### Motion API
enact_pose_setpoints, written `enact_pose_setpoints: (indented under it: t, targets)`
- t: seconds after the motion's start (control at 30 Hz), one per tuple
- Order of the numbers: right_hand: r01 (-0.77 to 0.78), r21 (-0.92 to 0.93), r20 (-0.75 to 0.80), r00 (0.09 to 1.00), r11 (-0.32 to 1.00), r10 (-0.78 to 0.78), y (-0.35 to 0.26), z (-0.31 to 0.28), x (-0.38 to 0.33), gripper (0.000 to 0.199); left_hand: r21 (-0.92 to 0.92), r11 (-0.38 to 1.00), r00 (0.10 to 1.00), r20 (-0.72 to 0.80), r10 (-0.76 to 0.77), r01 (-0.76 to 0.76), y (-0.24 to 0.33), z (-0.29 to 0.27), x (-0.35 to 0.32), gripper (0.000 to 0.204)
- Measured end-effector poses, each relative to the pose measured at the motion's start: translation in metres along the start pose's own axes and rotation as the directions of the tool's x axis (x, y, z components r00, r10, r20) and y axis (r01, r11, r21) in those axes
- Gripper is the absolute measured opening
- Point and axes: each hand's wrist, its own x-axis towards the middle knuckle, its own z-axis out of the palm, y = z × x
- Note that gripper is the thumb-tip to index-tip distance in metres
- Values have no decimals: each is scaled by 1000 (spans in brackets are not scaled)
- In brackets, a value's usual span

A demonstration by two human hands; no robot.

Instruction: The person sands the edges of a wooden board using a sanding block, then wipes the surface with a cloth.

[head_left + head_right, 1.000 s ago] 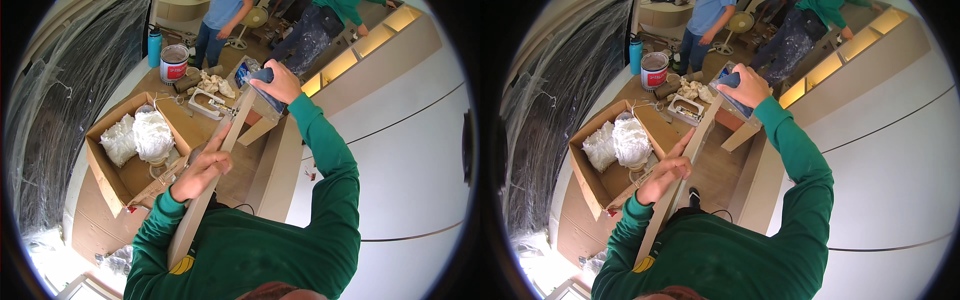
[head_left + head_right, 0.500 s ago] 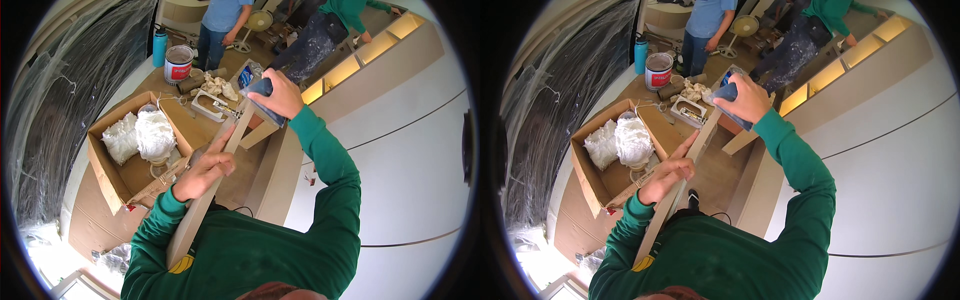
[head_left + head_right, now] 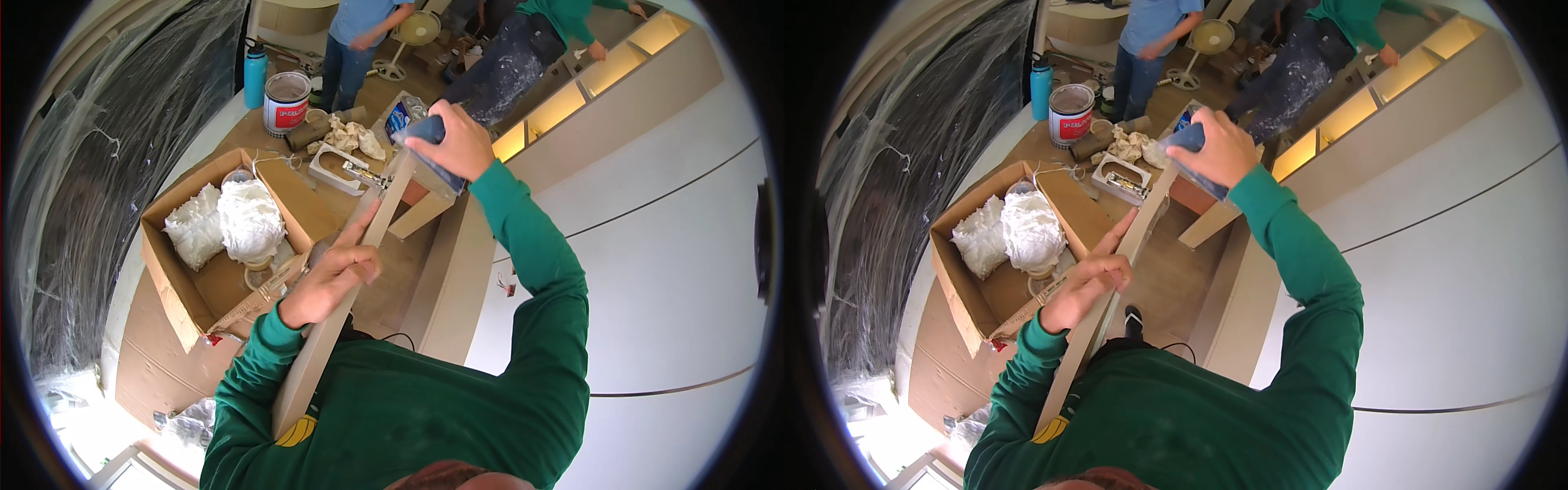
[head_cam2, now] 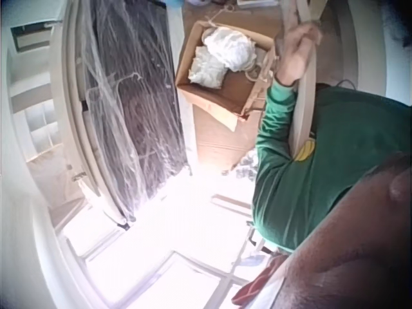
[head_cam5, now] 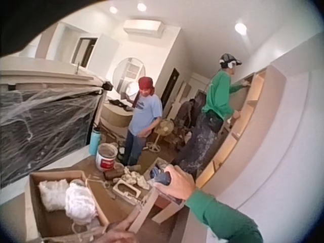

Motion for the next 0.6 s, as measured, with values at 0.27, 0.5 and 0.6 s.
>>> enact_pose_setpoints:
  t: [0.27,0.5,0.6]
  targets:
    - [-57,-10,5,998,998,57,16,2,8,65,-48,999,1000,-12,-19,18,0,1,1,21]
    - [62,34,-25,998,997,-61,-1,3,-1,64,-18,1000,1000,-6,-14,14,3,1,2,20]
    - [44,56,7,999,997,-45,-4,4,-4,64,-28,999,999,-10,-35,35,5,2,-1,20]
